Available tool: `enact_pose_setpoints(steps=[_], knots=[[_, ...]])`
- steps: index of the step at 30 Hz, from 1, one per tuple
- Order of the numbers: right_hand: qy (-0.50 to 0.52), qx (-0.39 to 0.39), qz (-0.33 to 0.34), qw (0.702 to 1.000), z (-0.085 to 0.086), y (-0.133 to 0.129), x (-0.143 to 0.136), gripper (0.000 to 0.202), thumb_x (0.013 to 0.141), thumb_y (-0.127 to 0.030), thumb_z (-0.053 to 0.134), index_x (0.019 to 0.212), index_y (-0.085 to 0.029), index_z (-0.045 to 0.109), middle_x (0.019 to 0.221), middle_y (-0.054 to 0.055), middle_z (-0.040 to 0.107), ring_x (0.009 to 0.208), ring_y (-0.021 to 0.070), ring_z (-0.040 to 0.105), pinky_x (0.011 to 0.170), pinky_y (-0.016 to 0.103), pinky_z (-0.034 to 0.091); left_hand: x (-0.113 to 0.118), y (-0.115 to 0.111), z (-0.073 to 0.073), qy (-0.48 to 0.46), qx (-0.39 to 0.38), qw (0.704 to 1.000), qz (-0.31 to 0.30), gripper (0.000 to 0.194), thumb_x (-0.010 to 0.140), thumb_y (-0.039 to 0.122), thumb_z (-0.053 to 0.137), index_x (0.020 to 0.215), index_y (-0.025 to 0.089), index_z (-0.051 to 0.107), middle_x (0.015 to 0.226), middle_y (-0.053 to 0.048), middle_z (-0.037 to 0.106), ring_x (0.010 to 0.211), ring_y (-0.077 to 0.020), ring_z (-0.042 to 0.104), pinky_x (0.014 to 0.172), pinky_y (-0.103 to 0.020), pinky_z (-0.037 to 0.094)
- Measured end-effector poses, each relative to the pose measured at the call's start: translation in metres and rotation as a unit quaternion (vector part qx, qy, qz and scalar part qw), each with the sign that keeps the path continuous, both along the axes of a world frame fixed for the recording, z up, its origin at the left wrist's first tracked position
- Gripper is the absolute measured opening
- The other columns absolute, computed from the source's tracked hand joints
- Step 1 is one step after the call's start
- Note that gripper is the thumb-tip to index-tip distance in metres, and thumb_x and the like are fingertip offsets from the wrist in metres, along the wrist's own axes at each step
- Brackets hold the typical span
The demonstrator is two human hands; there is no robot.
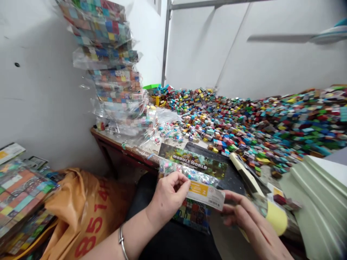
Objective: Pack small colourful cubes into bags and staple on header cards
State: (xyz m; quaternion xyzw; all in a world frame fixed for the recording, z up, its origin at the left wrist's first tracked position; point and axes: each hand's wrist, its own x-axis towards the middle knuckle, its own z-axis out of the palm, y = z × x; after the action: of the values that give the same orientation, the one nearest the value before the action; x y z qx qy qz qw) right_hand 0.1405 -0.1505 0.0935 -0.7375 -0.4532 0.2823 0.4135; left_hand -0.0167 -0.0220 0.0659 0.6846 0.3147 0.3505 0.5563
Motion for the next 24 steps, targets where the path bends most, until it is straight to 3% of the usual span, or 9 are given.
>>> enact_pose_setpoints(steps=[3, 6, 12, 15, 18, 21, 24], knots=[[0.014, 0.026, 0.016, 0.999, -0.003, 0.006, -0.001, 0.028, 0.077, -0.048, 0.05, 0.093, -0.026, 0.054, 0.082, 0.002, 0.063, 0.072, 0.0169, 0.059, 0.063, 0.021, 0.05, 0.0, 0.001, 0.0, 0.004, -0.025, 1.0, -0.009, 0.019, 0.078, 0.032, 0.051, 0.075, 0.014, 0.055, 0.062, 0.0, 0.053, 0.055, -0.0095, 0.047, 0.052, -0.02, 0.037], [-0.001, 0.048, 0.016, 0.999, -0.011, 0.009, 0.001, 0.022, 0.077, -0.045, 0.051, 0.082, -0.024, 0.057, 0.084, 0.003, 0.061, 0.076, 0.0167, 0.058, 0.065, 0.019, 0.049, 0.004, 0.003, 0.0, 0.003, -0.065, 0.998, -0.016, 0.02, 0.078, 0.033, 0.052, 0.075, 0.014, 0.054, 0.06, 0.001, 0.052, 0.054, -0.0086, 0.046, 0.05, -0.019, 0.036], [0.038, 0.035, 0.01, 0.999, -0.02, 0.007, 0.013, 0.025, 0.08, -0.043, 0.049, 0.095, -0.026, 0.058, 0.084, 0.0, 0.063, 0.078, 0.0165, 0.06, 0.07, 0.019, 0.049, 0.009, 0.006, -0.005, 0.028, -0.061, 0.997, -0.049, 0.022, 0.079, 0.034, 0.051, 0.076, 0.014, 0.059, 0.061, -0.001, 0.058, 0.056, -0.0098, 0.052, 0.052, -0.019, 0.039], [0.041, 0.034, -0.023, 0.998, -0.026, 0.002, 0.031, 0.028, 0.077, -0.045, 0.051, 0.098, -0.027, 0.059, 0.094, 0.0, 0.064, 0.085, 0.0181, 0.06, 0.073, 0.017, 0.048, 0.011, 0.014, -0.008, 0.037, 0.019, 0.999, -0.031, 0.023, 0.081, 0.033, 0.049, 0.086, 0.016, 0.063, 0.072, -0.003, 0.065, 0.066, -0.0136, 0.059, 0.06, -0.022, 0.045], [0.048, 0.029, -0.072, 0.996, -0.038, -0.004, 0.051, 0.034, 0.075, -0.046, 0.053, 0.102, -0.027, 0.059, 0.098, 0.0, 0.064, 0.089, 0.0193, 0.06, 0.072, 0.016, 0.049, 0.016, 0.032, -0.005, 0.044, 0.151, 0.987, 0.025, 0.019, 0.083, 0.026, 0.048, 0.09, 0.019, 0.063, 0.083, -0.004, 0.066, 0.076, -0.0156, 0.06, 0.07, -0.026, 0.046], [0.081, 0.032, -0.082, 0.993, -0.044, -0.005, 0.063, 0.04, 0.073, -0.048, 0.056, 0.106, -0.025, 0.057, 0.104, 0.001, 0.064, 0.092, 0.0206, 0.06, 0.074, 0.017, 0.05, 0.031, 0.054, 0.001, 0.054, 0.323, 0.944, 0.039, 0.02, 0.081, 0.017, 0.048, 0.096, 0.019, 0.061, 0.097, -0.006, 0.064, 0.094, -0.0187, 0.055, 0.086, -0.034, 0.043], [0.141, 0.02, -0.104, 0.984, -0.038, 0.004, 0.061, 0.048, 0.067, -0.053, 0.06, 0.106, -0.024, 0.056, 0.108, 0.002, 0.063, 0.098, 0.0218, 0.058, 0.077, 0.018, 0.049, 0.051, 0.075, 0.007, 0.101, 0.438, 0.893, 0.012, 0.031, 0.079, 0.014, 0.049, 0.11, 0.015, 0.054, 0.112, -0.01, 0.057, 0.107, -0.021, 0.047, 0.095, -0.039, 0.037]])
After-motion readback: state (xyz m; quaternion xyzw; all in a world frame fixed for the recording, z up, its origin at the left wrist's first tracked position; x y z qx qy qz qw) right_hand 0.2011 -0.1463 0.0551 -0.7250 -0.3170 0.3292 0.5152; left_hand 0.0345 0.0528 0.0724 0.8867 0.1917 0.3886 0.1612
